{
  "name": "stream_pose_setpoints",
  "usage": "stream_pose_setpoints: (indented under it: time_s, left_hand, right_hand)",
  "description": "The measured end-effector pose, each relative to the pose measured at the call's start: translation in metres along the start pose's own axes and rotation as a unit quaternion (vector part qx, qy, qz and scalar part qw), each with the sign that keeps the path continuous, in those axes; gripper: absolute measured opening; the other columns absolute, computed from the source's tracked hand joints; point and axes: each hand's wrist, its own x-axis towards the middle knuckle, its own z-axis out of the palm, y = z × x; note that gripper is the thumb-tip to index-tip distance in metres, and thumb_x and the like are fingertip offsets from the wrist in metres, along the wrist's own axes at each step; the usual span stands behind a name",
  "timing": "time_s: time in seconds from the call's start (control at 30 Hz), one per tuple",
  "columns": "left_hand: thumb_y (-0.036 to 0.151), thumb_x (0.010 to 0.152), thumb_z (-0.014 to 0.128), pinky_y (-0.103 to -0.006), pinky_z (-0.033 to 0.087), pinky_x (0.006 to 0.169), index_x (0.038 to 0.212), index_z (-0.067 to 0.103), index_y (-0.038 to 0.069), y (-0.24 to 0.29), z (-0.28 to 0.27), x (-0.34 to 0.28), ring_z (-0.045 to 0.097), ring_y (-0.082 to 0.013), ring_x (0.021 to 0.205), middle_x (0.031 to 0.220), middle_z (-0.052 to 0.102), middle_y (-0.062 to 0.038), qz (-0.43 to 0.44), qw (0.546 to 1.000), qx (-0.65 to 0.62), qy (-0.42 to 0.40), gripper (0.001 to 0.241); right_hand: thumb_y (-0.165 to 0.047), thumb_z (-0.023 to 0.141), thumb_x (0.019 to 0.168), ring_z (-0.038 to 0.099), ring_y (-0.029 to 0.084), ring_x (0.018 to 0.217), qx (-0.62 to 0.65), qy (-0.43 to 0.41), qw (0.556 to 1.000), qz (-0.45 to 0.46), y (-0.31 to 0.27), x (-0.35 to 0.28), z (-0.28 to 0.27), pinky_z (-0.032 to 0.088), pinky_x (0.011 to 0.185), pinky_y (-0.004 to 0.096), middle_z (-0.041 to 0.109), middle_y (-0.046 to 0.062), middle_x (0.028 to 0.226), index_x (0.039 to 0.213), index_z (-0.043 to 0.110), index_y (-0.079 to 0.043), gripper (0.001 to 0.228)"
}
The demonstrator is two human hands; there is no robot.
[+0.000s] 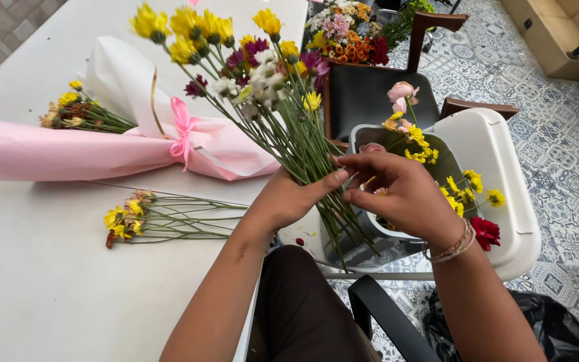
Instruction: The person sorts through flowers in a bin by hand, selecting individual stems and bunching them together on a table next to a wrapped bouquet.
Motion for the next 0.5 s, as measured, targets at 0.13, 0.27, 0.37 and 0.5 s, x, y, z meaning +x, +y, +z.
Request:
stream_pose_setpoints:
  time_s: [0.13,0.27,0.37,0.5]
  left_hand:
    - [0.053,0.089,0.073,-0.0478,0.049,0.111,0.118,0.075,0.01,-0.001,0.005,0.002,0.071,-0.0231,0.117,0.111,0.079,-0.01,-0.012,1.0,0.001,-0.006,0.051]
    - [0.047,0.089,0.075,-0.0449,0.049,0.111,0.119,0.073,0.008,-0.009,0.009,0.007,0.07,-0.0203,0.113,0.107,0.079,-0.011,-0.021,0.999,-0.009,-0.029,0.049]
    - [0.052,0.084,0.077,-0.0503,0.048,0.111,0.124,0.072,0.005,-0.004,0.01,0.007,0.07,-0.0306,0.122,0.12,0.077,-0.017,-0.04,0.998,0.016,-0.035,0.062]
    - [0.051,0.081,0.08,-0.052,0.046,0.112,0.127,0.07,0.003,-0.011,0.018,0.009,0.068,-0.0349,0.125,0.124,0.075,-0.019,-0.048,0.997,0.017,-0.053,0.067]
  right_hand:
    - [-0.001,0.084,0.079,0.071,0.021,0.079,0.0,0.002,1.0,0.021,0.018,0.002,0.0,0.059,0.069,0.033,0.076,0.017,0.09,0.119,0.074,0.004,0.041]
    - [-0.008,0.082,0.085,0.07,0.016,0.075,0.001,0.012,0.999,0.038,0.034,0.002,-0.002,0.059,0.067,0.03,0.075,0.011,0.082,0.109,0.079,0.0,0.025]
    - [0.001,0.078,0.083,0.065,0.016,0.071,0.051,0.007,0.996,0.069,0.041,0.003,-0.007,0.06,0.065,0.031,0.069,0.011,0.075,0.099,0.077,0.004,0.017]
    - [0.007,0.072,0.083,0.066,0.021,0.071,0.139,-0.017,0.985,0.103,0.053,0.002,-0.014,0.064,0.065,0.038,0.065,0.015,0.076,0.098,0.071,0.008,0.015]
